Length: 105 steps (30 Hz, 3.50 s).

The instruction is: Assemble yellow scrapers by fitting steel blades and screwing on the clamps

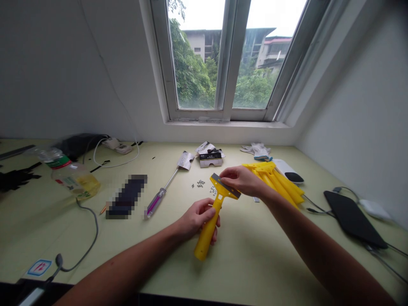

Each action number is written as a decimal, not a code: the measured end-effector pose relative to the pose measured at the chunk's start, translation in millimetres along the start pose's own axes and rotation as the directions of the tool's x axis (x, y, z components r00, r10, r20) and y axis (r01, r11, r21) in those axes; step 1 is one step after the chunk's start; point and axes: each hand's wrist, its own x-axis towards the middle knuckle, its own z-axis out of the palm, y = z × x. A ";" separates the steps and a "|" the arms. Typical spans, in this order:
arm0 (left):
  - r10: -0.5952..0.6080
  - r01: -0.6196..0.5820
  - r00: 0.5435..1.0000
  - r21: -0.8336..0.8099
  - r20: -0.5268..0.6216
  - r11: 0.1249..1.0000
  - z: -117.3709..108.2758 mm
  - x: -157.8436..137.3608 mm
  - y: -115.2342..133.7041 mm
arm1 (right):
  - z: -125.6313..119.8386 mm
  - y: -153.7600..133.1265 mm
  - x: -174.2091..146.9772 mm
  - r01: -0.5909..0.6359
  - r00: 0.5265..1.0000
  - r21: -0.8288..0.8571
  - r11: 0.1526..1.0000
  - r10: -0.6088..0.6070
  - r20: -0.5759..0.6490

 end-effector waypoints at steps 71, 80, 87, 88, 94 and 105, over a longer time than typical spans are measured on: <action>-0.014 -0.018 0.882 -0.064 -0.471 0.998 8.3 0.9 20.0 | -4.2 -9.1 -11.0 0.249 0.960 0.092 0.964 -0.233 -0.158; 0.008 -0.042 0.884 -0.063 -0.467 0.997 5.7 0.8 16.7 | 1.2 -6.5 -6.0 0.124 0.991 0.116 0.985 -0.119 -0.055; 0.016 -0.049 0.897 -0.063 -0.441 0.997 3.0 0.4 15.8 | 8.1 -13.1 -8.4 0.108 0.986 0.241 0.965 -0.134 0.096; 0.018 -0.051 0.901 -0.064 -0.434 0.997 3.1 0.2 15.9 | 9.0 -13.3 -8.5 0.104 0.987 0.221 0.970 -0.127 0.094; 0.053 -0.080 0.911 -0.049 -0.409 0.996 5.2 -0.7 15.4 | 18.3 -16.3 -10.6 0.078 0.996 0.155 0.985 -0.085 0.035; 0.098 -0.110 0.927 -0.014 -0.362 0.994 8.3 -2.5 14.8 | 35.3 -25.1 -16.3 0.068 0.997 -0.041 0.997 -0.067 0.024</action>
